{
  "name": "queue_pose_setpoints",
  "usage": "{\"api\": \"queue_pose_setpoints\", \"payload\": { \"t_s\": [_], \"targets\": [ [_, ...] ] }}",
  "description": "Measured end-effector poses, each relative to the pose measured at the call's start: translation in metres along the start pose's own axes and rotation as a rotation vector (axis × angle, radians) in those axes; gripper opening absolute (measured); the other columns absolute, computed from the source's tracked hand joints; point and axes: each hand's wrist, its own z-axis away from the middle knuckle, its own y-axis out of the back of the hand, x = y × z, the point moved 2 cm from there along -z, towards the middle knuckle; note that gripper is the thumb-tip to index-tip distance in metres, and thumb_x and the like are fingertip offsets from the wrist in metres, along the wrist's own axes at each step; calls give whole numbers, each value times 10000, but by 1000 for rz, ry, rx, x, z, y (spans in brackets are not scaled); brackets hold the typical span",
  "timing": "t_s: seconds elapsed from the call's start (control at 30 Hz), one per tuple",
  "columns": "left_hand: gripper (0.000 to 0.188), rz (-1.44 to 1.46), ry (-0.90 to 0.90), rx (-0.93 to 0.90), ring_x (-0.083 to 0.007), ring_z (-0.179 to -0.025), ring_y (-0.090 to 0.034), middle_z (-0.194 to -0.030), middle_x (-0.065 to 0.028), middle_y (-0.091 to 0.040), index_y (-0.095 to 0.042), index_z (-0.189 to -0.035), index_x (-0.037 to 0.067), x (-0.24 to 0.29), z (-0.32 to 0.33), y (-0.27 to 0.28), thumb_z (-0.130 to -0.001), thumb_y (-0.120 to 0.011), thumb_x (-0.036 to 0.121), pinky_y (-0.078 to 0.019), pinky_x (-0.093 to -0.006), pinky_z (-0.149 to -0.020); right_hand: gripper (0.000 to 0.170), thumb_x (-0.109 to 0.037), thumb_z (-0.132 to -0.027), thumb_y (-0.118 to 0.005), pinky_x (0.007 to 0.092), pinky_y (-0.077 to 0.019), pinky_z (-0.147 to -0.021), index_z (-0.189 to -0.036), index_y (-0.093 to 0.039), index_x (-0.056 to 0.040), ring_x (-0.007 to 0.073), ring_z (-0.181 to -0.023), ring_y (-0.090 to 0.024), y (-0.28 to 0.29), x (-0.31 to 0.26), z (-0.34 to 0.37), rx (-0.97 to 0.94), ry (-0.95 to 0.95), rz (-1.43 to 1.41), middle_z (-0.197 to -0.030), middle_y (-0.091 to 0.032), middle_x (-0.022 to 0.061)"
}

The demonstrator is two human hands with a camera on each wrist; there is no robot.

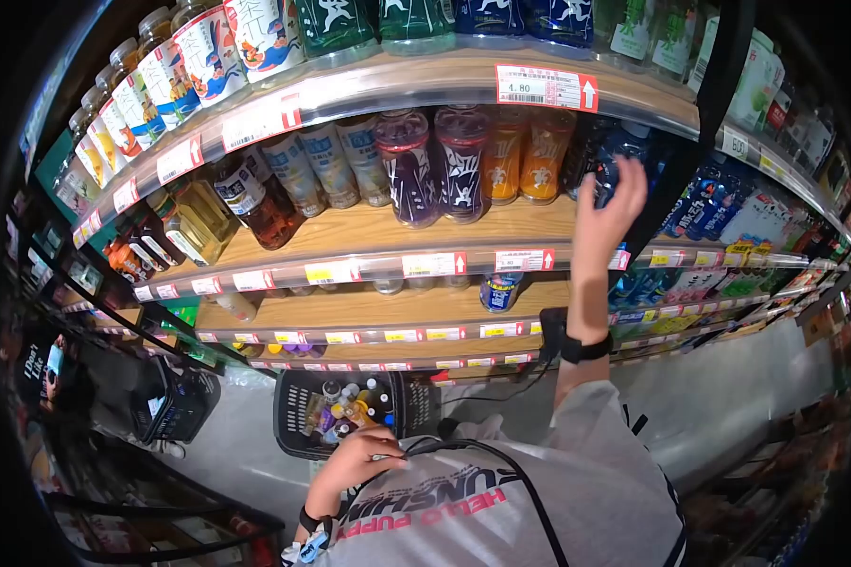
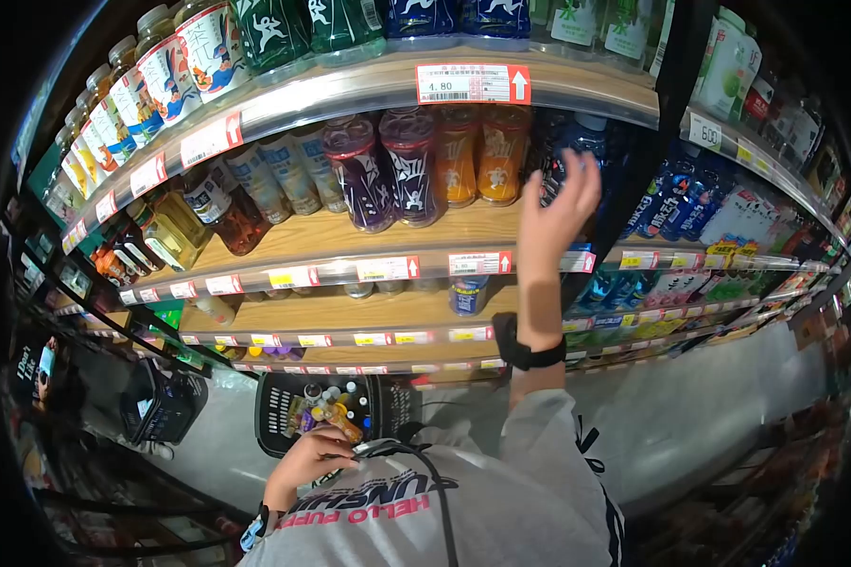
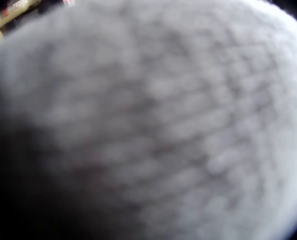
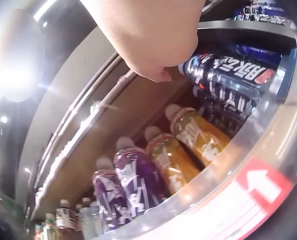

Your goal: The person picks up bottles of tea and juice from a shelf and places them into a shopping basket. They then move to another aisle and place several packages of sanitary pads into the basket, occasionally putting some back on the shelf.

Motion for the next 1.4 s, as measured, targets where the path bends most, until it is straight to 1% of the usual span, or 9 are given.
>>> {"api": "queue_pose_setpoints", "payload": {
  "t_s": [0.2, 0.37, 0.63, 0.73, 0.9, 1.07, 1.23, 1.3, 1.4],
  "targets": [
    [125, -10, 21, -265, -246, -709, -569, -737, -77, -609, -672, -810, 46, -8, -18, -8, -733, -668, 144, -442, -319, -616, 732, -270, -649, -750, 400, -396, -884, -1212, -388, 26, 413, -1040, -486, -28, 58, -34, -11, -353, 162, -1183, -448, 249],
    [194, -68, 73, -428, -251, -727, -601, -799, -104, -640, -676, -925, 76, -14, -9, 1, -778, -649, 198, -453, -316, -624, 767, -281, -611, -793, 362, -399, -886, -1178, -386, 37, 314, -1018, -520, -16, 59, -29, -21, -286, -63, -1124, -495, 208],
    [345, -87, 253, -20, -230, -788, -630, -814, -131, -633, -575, -1080, 32, 13, -7, 70, -806, -623, 235, -479, -315, -704, 747, -68, -668, -734, 405, -449, -873, -1244, -271, 34, 267, -1004, -516, 40, -15, 14, 336, -246, -569, -1133, -467, 182],
    [357, -122, 181, 102, -288, -902, -598, -942, -166, -612, -556, -1085, 22, 27, -28, 87, -769, -638, 166, -465, -341, -772, 696, -194, -659, -718, 427, -456, -835, -1199, -332, 17, 312, -936, -539, 50, -60, 15, 84, 18, -908, -1083, -500, 207],
    [831, -168, -63, 288, -293, -1251, -331, -1333, -131, -369, -310, -1326, 50, 48, -66, 89, -641, -762, 177, -290, -368, -1011, 730, -225, -630, -750, 382, -441, -854, -1196, -350, 4, 243, -956, -535, 31, -109, 104, -598, -392, -1462, -1077, -508, 182],
    [1043, 361, -159, 212, -199, -1282, -266, -1362, -124, -304, -184, -1361, 33, -2, -58, 65, -553, -833, 156, -225, -330, -1052, 757, -213, -591, -776, 345, -389, -905, -1190, -371, 9, 225, -1030, -494, 24, -161, 191, -939, -348, -1150, -1109, -480, 127],
    [915, 633, 178, 318, -184, -1172, -394, -1253, -118, -421, -296, -1309, 14, -114, -1, 22, -562, -810, 133, -307, -303, -992, 635, -150, -677, -736, 330, -382, -917, -1196, -409, 14, 195, -1070, -477, 3, -170, 292, -1311, -660, -1072, -1155, -478, 121],
    [828, 517, 297, 377, -238, -1123, -457, -1148, -154, -500, -375, -1239, 30, -154, 25, 6, -528, -796, 83, -365, -318, -936, 610, -87, -717, -693, 303, -379, -921, -1237, -388, -3, 166, -1059, -482, -6, -148, 342, -1589, -589, -976, -1156, -486, 78],
    [750, -103, 387, 103, -332, -1004, -505, -1043, -156, -532, -441, -1138, 81, -230, 67, -30, -464, -769, 110, -394, -411, -850, 411, -306, -857, -536, 263, -467, -742, -1168, -463, -47, 122, -898, -558, -11, -132, 402, -2019, -1133, -765, -1041, -555, 45]
  ]
}}
